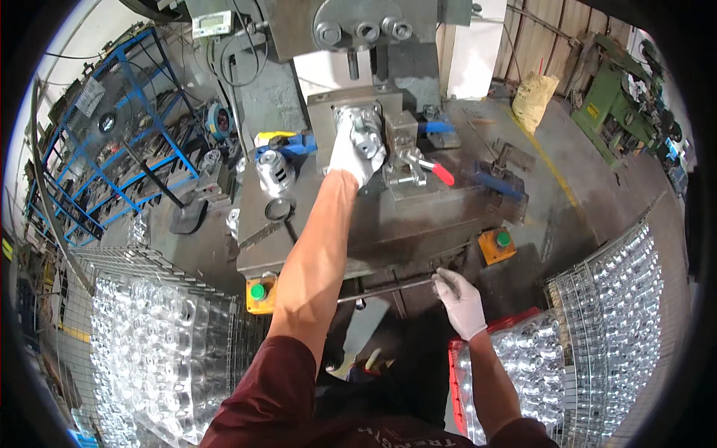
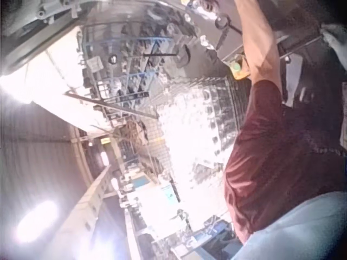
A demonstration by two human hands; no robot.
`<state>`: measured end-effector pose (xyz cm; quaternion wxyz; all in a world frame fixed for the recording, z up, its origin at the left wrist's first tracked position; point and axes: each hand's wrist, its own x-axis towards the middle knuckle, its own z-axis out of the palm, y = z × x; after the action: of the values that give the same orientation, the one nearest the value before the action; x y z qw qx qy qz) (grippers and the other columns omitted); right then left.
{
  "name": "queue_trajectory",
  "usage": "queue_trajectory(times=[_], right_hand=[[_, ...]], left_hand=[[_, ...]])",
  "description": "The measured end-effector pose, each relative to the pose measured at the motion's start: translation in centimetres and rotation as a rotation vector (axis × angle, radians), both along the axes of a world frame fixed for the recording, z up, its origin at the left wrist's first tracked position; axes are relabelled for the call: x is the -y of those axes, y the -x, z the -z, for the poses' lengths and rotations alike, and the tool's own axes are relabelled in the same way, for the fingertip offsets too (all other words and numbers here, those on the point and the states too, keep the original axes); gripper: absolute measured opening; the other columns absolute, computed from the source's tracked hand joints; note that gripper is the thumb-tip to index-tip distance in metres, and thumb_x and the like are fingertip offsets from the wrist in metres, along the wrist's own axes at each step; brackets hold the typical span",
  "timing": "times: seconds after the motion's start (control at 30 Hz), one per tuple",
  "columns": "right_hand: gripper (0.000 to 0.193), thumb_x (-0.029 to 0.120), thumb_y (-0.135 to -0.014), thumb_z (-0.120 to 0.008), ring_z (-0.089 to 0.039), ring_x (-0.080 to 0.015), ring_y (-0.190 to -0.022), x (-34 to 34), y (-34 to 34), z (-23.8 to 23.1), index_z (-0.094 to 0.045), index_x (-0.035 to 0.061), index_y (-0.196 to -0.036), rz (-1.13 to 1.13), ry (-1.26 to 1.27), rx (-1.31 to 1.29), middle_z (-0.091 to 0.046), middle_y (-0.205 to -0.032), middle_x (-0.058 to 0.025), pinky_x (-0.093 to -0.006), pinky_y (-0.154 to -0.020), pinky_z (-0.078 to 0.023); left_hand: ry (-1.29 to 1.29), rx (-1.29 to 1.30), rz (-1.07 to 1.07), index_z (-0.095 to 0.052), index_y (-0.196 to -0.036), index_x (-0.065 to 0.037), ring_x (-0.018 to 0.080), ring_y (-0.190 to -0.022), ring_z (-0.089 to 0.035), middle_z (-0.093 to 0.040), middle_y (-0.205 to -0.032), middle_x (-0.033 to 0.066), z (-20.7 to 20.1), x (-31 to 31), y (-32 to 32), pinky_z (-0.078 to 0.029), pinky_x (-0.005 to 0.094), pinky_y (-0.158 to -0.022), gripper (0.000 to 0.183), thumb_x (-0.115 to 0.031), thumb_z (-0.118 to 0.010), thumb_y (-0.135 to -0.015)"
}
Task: Machining and measuring metal cylindrical components on an industrial lathe.
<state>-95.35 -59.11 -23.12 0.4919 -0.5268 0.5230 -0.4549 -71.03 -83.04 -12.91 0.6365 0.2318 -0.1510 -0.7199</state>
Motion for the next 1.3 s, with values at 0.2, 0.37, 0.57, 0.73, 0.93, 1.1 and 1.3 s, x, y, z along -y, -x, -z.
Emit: queue_trajectory(times=[0.2, 0.37, 0.57, 0.73, 0.93, 1.1, 1.3], right_hand=[[0.033, 0.014, -0.094, -0.058, -0.062, -0.0135, -0.097, -1.4, 0.3, 2.1, -0.055, -0.0035, -0.121, -0.048, -0.086, 0.023, -0.065, -0.11, -0.0098, -0.0265, -0.085, -0.05], [0.032, 0.016, -0.095, -0.057, -0.063, -0.0137, -0.092, -2.7, 0.6, 2.4, -0.056, -0.0024, -0.121, -0.093, -0.086, 0.0, -0.065, -0.108, -0.0092, -0.0272, -0.082, -0.051], [0.032, 0.013, -0.093, -0.061, -0.061, -0.0119, -0.098, -4.7, 0.3, 1.9, -0.057, -0.0044, -0.119, -0.077, -0.183, 0.026, -0.066, -0.108, -0.0104, -0.0251, -0.087, -0.049], [0.032, 0.013, -0.093, -0.06, -0.061, -0.0114, -0.098, -5.2, 0.1, 2.4, -0.057, -0.0049, -0.119, -0.091, -0.188, 0.05, -0.065, -0.109, -0.0104, -0.0253, -0.087, -0.049], [0.033, 0.014, -0.094, -0.057, -0.063, -0.0133, -0.092, -5.2, 0.4, 3.5, -0.055, -0.0043, -0.121, -0.104, -0.169, 0.017, -0.066, -0.107, -0.0091, -0.0256, -0.08, -0.051], [0.031, 0.016, -0.092, -0.061, -0.063, -0.0139, -0.098, -4.3, 0.2, 3.6, -0.059, -0.0042, -0.116, -0.106, -0.103, -0.039, -0.067, -0.106, -0.0125, -0.0268, -0.088, -0.049], [0.031, 0.013, -0.095, -0.058, -0.063, -0.0123, -0.093, -3.4, -0.3, 3.5, -0.057, -0.0042, -0.12, -0.119, -0.09, -0.036, -0.065, -0.105, -0.008, -0.0255, -0.083, -0.05]], left_hand=[[0.131, 0.059, 0.146, -0.058, -0.102, -0.023, 0.0148, -0.066, -0.058, -0.061, -0.08, -0.0032, 3.6, -3.9, -0.5, -0.047, 0.0315, -0.048, 0.039, -0.058, -0.059, -0.084], [-0.041, 0.185, -0.051, -0.057, -0.103, -0.018, 0.0162, -0.062, -0.056, -0.058, -0.078, 0.0013, 0.9, -2.7, 1.1, -0.043, 0.0297, -0.046, 0.041, -0.056, -0.06, -0.085], [0.085, 0.143, -0.066, -0.056, -0.106, -0.017, 0.016, -0.062, -0.055, -0.058, -0.079, 0.0015, 1.2, -2.4, 1.2, -0.045, 0.0289, -0.049, 0.041, -0.051, -0.065, -0.085], [-0.077, 0.096, -0.117, -0.053, -0.112, -0.014, 0.0212, -0.062, -0.055, -0.058, -0.09, 0.0067, 1.0, -1.5, 1.9, -0.047, 0.0354, -0.047, 0.05, -0.054, -0.064, -0.084], [0.007, 0.013, -0.141, -0.058, -0.104, -0.021, 0.017, -0.072, -0.054, -0.059, -0.089, -0.001, 0.6, -0.9, 1.6, -0.045, 0.0329, -0.055, 0.031, -0.045, -0.065, -0.085], [-0.067, 0.042, -0.122, -0.061, -0.093, -0.023, 0.0148, -0.075, -0.052, -0.06, -0.085, -0.0021, 0.1, 0.2, 1.3, -0.042, 0.0368, -0.062, 0.021, -0.042, -0.066, -0.085], [-0.049, 0.022, 0.017, -0.059, -0.108, -0.022, 0.0201, -0.089, -0.056, -0.06, -0.098, 0.0018, -0.6, -0.8, 0.1, -0.051, 0.0394, -0.065, 0.036, -0.047, -0.065, -0.084]])
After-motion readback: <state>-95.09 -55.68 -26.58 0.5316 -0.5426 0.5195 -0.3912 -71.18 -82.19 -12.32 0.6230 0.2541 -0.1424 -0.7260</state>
